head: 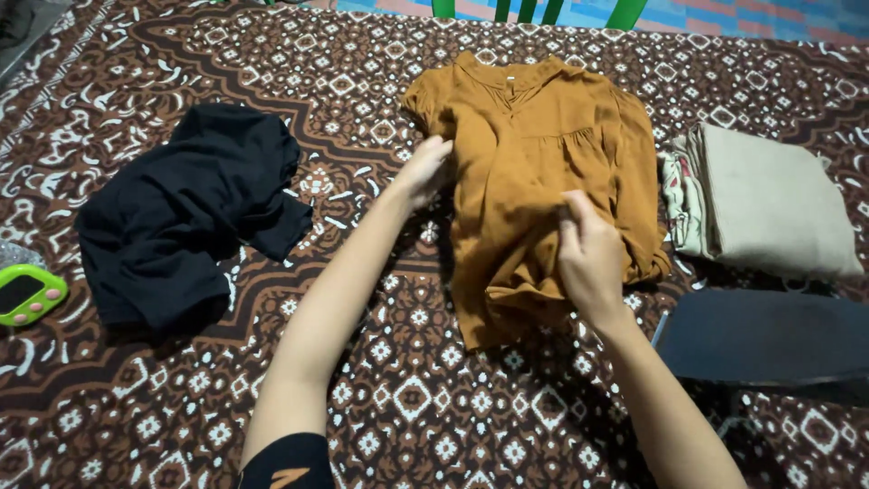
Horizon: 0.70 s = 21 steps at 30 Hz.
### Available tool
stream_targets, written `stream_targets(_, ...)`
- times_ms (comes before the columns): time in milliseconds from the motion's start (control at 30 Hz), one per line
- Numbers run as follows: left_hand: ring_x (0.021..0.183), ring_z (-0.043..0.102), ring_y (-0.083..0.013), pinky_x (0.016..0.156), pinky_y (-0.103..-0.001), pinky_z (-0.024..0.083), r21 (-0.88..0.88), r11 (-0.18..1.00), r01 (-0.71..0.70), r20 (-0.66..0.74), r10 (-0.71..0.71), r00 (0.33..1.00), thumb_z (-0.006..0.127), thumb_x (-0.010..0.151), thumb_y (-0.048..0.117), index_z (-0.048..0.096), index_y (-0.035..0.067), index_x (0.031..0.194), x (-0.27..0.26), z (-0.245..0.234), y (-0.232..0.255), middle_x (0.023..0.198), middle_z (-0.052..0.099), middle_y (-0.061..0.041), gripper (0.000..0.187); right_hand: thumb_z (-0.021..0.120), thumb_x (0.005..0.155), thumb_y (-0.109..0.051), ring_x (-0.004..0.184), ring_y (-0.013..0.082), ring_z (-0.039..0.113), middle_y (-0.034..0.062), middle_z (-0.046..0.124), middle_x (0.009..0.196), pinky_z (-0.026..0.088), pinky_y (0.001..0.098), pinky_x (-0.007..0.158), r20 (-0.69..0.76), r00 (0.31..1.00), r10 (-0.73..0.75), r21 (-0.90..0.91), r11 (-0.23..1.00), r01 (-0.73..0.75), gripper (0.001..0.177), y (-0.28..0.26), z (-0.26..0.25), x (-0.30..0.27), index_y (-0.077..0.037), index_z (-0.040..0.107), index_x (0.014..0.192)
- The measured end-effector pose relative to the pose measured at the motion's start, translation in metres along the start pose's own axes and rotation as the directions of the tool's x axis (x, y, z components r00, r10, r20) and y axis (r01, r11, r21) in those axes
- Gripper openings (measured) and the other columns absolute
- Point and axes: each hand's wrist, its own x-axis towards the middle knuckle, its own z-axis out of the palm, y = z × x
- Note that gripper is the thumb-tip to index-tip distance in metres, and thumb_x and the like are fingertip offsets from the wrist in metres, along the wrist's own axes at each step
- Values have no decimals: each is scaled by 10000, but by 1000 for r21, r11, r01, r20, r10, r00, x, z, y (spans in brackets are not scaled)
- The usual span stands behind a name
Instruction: The person lays a mustard-colored shirt on a patterned table, buttons it, and irons the front and sleeves using a handheld iron. The shirt remains on the table throughout the clip.
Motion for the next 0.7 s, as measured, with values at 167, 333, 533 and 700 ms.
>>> stream_targets(167,393,534,-166,333,-278,496,246,955,-167,34,163,986,667,911,235,607,137,1099,40,-53,98,615,494,-26,220,485,1078,-36,858,302,714,115,733,894,538,411,842,-188,982,14,160,987,17,237,2,-18,5,-144,695,1095)
stream_targets(333,735,713,-325,578,-461,620,764,632,-128,-37,242,970,679,959,308,671,100,1156,52,-161,104,843,668,-155,286,401,1131,-40,1139,323,533,237,555,1228,410,444,1047,-347,934,83,376,925,58,236,30,-16,7,-15,521,1332)
stream_targets(533,966,724,-457,796,-600,588,997,-66,-40,38,-38,999,756,764,574,787,8,988,24,-80,41,943,738,-280,609,531,1062,-184,1440,388,349,218,331,1528,254,538,1213,-201,937,287,567,814,-127,470,-14,-7,1,-128,367,1499)
stream_targets(700,1073,655,-430,796,-645,570,973,-217,-79,149,327,933,667,702,420,679,54,1152,12,-7,3,1104,647,-202,580,782,871,-471,1473,566,223,314,179,1593,209,778,1103,214,970,116,-152,985,-84,700,4,21,-7,-282,467,1468)
